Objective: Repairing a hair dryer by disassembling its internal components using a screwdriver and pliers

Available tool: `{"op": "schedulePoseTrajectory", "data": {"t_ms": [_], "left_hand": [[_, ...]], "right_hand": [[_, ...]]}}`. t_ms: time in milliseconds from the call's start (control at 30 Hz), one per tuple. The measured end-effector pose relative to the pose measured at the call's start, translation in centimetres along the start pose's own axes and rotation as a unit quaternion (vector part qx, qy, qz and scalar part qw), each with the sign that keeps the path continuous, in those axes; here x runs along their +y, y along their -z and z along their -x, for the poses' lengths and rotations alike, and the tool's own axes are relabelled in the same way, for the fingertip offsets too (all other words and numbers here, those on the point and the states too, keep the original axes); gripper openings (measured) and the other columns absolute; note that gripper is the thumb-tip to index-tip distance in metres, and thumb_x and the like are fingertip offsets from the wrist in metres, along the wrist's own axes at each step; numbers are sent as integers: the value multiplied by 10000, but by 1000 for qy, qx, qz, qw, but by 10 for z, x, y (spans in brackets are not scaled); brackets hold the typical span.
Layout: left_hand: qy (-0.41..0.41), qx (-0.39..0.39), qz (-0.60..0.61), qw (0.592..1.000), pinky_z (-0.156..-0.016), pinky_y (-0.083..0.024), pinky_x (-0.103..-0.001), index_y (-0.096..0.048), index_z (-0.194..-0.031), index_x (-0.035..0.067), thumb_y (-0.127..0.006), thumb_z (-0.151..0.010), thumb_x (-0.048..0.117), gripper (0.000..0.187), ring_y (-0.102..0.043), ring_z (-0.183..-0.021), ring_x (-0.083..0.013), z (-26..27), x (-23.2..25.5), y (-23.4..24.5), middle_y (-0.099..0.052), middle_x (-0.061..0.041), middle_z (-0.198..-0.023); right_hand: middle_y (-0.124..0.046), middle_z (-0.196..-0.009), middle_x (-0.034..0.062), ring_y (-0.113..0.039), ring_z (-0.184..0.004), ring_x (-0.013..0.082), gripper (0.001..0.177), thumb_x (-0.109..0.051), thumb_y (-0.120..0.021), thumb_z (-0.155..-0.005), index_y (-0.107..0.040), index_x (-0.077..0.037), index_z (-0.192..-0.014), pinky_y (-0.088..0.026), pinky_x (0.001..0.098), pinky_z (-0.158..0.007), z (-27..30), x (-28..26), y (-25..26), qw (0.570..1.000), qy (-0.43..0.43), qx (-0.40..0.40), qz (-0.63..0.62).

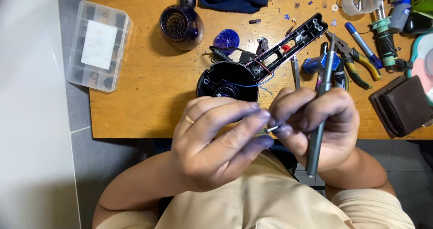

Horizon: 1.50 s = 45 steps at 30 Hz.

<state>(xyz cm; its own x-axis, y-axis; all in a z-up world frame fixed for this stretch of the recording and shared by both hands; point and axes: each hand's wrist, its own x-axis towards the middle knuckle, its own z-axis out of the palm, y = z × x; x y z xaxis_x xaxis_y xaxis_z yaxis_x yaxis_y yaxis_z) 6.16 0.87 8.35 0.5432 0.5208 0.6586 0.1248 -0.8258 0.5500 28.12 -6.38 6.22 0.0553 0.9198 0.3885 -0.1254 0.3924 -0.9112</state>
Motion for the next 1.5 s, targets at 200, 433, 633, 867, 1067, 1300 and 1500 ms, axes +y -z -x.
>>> {"op": "schedulePoseTrajectory", "data": {"t_ms": [200,433,633,867,1067,1300,1500], "left_hand": [[8,-11,108,994,-992,-699,-432,-850,-1257,74,-798,-1146,149,144,-879,-1088,-338,-7,2,1,-803,-185,-1275],[31,17,155,987,-871,-781,-391,-726,-1244,-32,-845,-1088,19,203,-917,-938,-308,-4,-5,10,-862,-229,-1126],[44,29,137,989,-919,-786,-371,-732,-1188,-2,-896,-1047,10,217,-932,-1042,-325,0,-13,8,-859,-249,-1172],[-21,30,85,996,-847,-772,-371,-774,-1198,-3,-997,-1010,94,308,-915,-920,-251,8,-30,6,-886,-166,-1072],[-59,-7,71,996,-989,-779,-419,-785,-1228,-52,-891,-1078,0,191,-916,-1053,-310,8,-34,8,-870,-223,-1180],[-78,-40,63,994,-979,-774,-460,-814,-1239,-86,-690,-1168,-1,167,-892,-1078,-371,2,-33,16,-834,-242,-1241],[-98,-47,33,994,-936,-764,-484,-819,-1228,-92,-647,-1188,14,206,-861,-1032,-374,-2,-31,18,-834,-267,-1223]], "right_hand": [[-670,-875,172,-682,-782,299,298,-92,-716,-1031,-429,-169,-1046,-613,441,-872,5,-4,-5,1000,-2,16,4],[-638,-899,331,-690,-743,406,517,-643,-469,-1368,-425,-139,-1473,-573,636,-1122,27,-10,2,988,64,102,97],[-608,-1009,129,-696,-798,264,530,-628,-450,-1330,-522,-107,-1266,-684,355,-716,27,-2,12,960,182,99,187],[-855,-1164,184,-975,-1089,316,329,-320,-670,-1101,-591,-77,-1308,-846,397,-1026,37,-38,53,980,26,-86,175],[-814,-1005,219,-905,-931,341,332,-307,-615,-1077,-637,10,-1172,-784,439,-921,24,-46,25,969,2,-53,243],[-806,-985,223,-901,-902,341,305,-262,-619,-1076,-622,21,-1192,-764,426,-885,19,-40,22,967,15,-61,248],[-729,-838,187,-823,-755,328,398,-296,-632,-1049,-646,92,-1139,-716,380,-758,17,-27,27,966,56,-28,251]]}}
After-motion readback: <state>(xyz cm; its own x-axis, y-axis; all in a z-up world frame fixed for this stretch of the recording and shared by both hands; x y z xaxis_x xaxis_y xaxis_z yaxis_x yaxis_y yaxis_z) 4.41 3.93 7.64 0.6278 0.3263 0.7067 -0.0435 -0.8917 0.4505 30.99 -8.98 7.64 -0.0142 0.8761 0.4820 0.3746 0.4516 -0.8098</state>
